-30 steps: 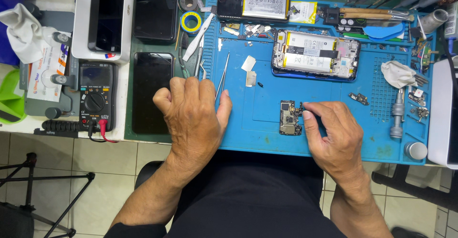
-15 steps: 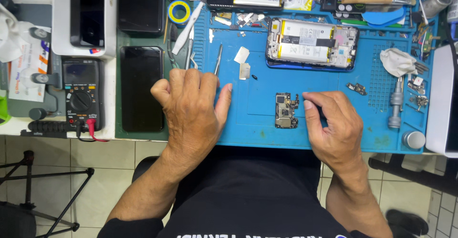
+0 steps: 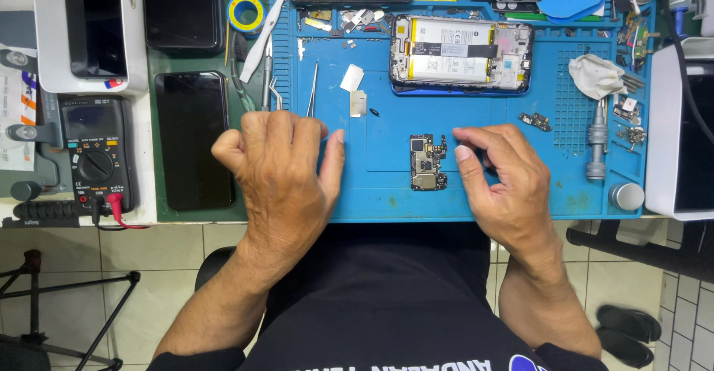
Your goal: The person disassembles a smartphone, removes the motherboard, and reassembles the device by placing the motherboard back into the chassis and connecting internal components. The person uses their hands to manipulate the parts and a screwdriver to secure components.
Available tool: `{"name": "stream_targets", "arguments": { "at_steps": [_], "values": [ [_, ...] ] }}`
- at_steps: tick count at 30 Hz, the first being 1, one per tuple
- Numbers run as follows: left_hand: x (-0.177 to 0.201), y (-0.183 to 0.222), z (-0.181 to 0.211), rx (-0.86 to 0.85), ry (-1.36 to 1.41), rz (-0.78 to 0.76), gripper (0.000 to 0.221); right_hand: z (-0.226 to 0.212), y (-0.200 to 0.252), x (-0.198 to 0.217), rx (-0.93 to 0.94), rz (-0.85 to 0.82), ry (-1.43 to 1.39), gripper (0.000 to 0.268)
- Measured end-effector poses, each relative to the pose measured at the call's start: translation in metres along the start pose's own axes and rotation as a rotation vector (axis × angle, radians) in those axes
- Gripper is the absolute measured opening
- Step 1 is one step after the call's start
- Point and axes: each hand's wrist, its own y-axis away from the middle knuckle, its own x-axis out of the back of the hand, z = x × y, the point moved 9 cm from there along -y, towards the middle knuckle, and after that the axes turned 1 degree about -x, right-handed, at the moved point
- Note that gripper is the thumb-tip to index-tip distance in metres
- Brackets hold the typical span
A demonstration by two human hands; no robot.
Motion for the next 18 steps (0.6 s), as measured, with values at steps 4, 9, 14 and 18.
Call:
{"name": "stream_targets", "arguments": {
  "at_steps": [4, 9, 14, 18],
  "values": [
    [-0.002, 0.002, 0.022, -0.098, 0.066, -0.041, 0.024, 0.001, -0.001, 0.0, -0.021, 0.0, -0.005, 0.018],
    [-0.008, 0.008, 0.055, -0.262, 0.197, -0.092, 0.027, 0.001, -0.002, 0.0, -0.04, -0.009, -0.006, 0.018],
    [-0.02, 0.012, 0.071, -0.334, 0.136, -0.145, 0.057, 0.0, -0.003, 0.001, -0.014, 0.001, -0.01, 0.019],
    [-0.022, 0.01, 0.073, -0.364, 0.096, -0.129, 0.062, 0.002, -0.004, 0.003, -0.033, 0.003, -0.02, 0.019]
  ]
}}
